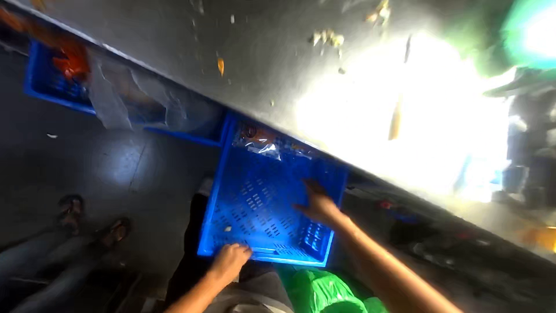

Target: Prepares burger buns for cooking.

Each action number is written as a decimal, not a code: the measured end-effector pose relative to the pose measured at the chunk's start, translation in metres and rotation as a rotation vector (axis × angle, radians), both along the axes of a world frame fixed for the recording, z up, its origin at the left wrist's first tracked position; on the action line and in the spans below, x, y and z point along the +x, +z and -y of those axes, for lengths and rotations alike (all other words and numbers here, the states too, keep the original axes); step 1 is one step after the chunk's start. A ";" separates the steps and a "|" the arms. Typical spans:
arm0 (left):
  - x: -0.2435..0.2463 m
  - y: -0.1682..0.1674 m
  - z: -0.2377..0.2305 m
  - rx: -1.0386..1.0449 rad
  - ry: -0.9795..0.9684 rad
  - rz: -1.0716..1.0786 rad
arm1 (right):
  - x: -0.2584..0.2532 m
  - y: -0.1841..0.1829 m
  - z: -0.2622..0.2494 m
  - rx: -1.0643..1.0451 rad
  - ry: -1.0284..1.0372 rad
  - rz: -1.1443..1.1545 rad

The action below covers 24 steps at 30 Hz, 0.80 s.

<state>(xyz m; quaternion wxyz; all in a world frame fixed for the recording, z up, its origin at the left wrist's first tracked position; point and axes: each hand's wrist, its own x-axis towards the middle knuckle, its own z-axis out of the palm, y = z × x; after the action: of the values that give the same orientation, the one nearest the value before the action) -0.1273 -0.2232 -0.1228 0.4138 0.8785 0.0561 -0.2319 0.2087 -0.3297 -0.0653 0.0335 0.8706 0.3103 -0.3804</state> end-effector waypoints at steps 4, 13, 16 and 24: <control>-0.024 -0.015 0.033 0.140 0.219 0.135 | 0.077 -0.057 -0.051 0.093 0.124 0.239; -0.030 -0.030 0.050 0.244 0.298 0.226 | 0.079 -0.142 -0.031 0.023 0.082 0.438; -0.024 -0.026 0.044 0.177 0.298 0.173 | 0.029 -0.091 -0.014 -0.068 0.181 0.258; -0.008 -0.014 0.036 0.148 0.242 0.121 | 0.052 -0.016 -0.111 0.091 0.393 0.056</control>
<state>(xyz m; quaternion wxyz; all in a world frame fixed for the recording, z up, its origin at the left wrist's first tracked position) -0.1357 -0.2597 -0.1366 0.3753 0.9059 0.1534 -0.1225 0.2606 -0.2183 -0.0813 0.0764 0.8040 0.4900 -0.3280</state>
